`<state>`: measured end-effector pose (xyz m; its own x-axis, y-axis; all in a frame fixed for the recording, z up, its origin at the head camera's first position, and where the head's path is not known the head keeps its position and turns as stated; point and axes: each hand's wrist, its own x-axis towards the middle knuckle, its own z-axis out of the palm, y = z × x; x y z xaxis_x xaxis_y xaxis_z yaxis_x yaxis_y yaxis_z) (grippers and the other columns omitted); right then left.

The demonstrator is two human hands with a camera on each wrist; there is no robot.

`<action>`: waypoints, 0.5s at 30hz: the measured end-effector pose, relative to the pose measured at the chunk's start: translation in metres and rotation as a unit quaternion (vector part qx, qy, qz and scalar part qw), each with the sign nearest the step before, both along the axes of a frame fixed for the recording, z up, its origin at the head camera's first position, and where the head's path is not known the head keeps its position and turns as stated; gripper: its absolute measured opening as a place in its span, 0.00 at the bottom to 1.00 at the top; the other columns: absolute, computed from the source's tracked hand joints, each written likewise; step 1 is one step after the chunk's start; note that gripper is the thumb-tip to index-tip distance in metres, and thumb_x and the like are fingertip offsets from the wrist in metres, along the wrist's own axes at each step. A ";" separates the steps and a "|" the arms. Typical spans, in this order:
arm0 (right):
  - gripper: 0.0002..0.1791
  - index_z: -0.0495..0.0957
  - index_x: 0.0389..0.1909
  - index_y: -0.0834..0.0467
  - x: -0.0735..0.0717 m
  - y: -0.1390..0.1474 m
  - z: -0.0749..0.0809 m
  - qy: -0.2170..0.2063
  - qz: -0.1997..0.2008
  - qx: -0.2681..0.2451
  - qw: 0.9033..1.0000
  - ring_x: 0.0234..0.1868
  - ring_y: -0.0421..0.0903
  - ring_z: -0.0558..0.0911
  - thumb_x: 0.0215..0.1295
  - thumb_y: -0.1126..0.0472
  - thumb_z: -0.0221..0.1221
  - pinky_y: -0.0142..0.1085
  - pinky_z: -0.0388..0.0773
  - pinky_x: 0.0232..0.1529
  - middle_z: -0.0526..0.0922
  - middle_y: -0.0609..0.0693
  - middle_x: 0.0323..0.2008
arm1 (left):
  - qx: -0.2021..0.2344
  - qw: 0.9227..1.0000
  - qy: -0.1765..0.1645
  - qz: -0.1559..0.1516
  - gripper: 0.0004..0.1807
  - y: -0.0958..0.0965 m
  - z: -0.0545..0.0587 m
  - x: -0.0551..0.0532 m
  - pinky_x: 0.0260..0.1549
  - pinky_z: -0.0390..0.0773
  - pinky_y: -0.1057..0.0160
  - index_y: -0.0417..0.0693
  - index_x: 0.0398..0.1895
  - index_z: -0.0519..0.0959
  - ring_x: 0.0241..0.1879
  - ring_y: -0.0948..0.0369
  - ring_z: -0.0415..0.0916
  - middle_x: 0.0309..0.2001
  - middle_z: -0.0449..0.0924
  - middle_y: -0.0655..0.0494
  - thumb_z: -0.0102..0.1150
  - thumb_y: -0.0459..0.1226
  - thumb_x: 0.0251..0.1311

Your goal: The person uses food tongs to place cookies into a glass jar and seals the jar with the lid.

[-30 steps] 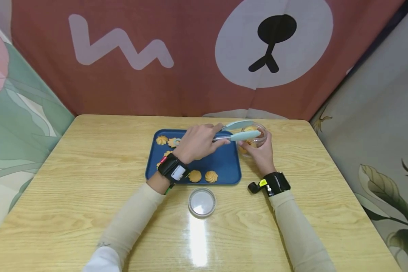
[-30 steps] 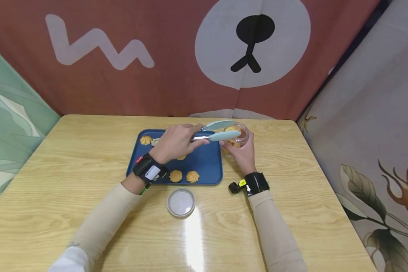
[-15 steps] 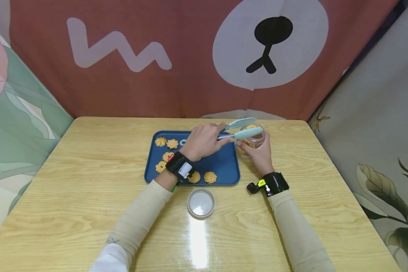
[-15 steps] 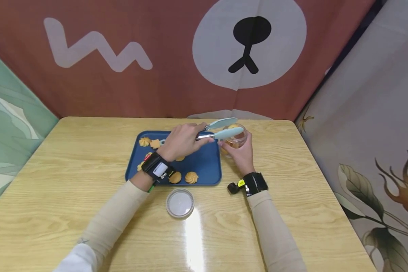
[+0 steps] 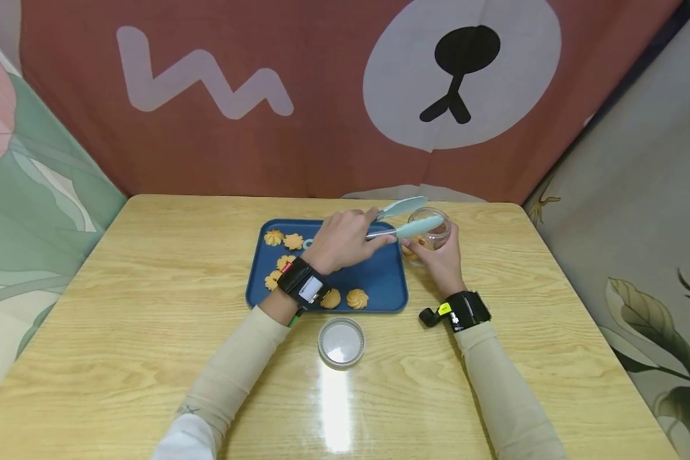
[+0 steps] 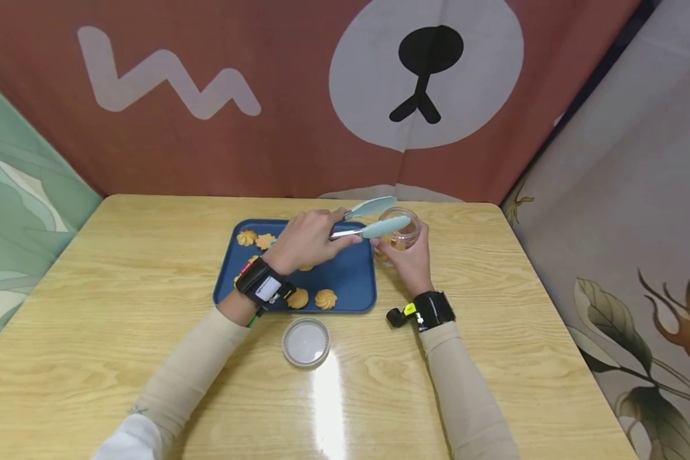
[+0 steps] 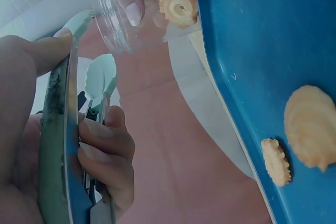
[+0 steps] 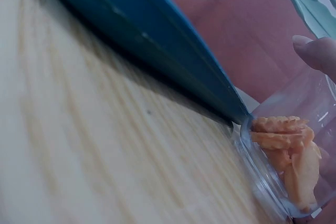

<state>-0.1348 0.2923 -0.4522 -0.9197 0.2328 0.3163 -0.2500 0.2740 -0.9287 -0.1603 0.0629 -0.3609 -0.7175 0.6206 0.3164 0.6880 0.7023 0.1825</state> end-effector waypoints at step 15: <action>0.48 0.55 0.65 0.51 -0.010 0.008 -0.013 0.007 0.002 -0.010 1.000 0.58 0.45 0.65 0.45 0.54 0.73 0.48 0.61 0.60 0.64 0.57 0.61 | 0.005 1.000 0.021 0.001 0.39 -0.021 0.012 0.020 0.08 0.62 0.66 0.47 0.60 0.72 0.11 0.64 0.63 0.18 0.68 0.58 0.44 0.66 0.58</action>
<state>-0.1445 0.2998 -0.4648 -0.9159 0.2366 0.3243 -0.2639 0.2539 -0.9305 -0.1403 0.0415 -0.3484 -0.7050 0.6154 0.3525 0.6933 0.7027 0.1597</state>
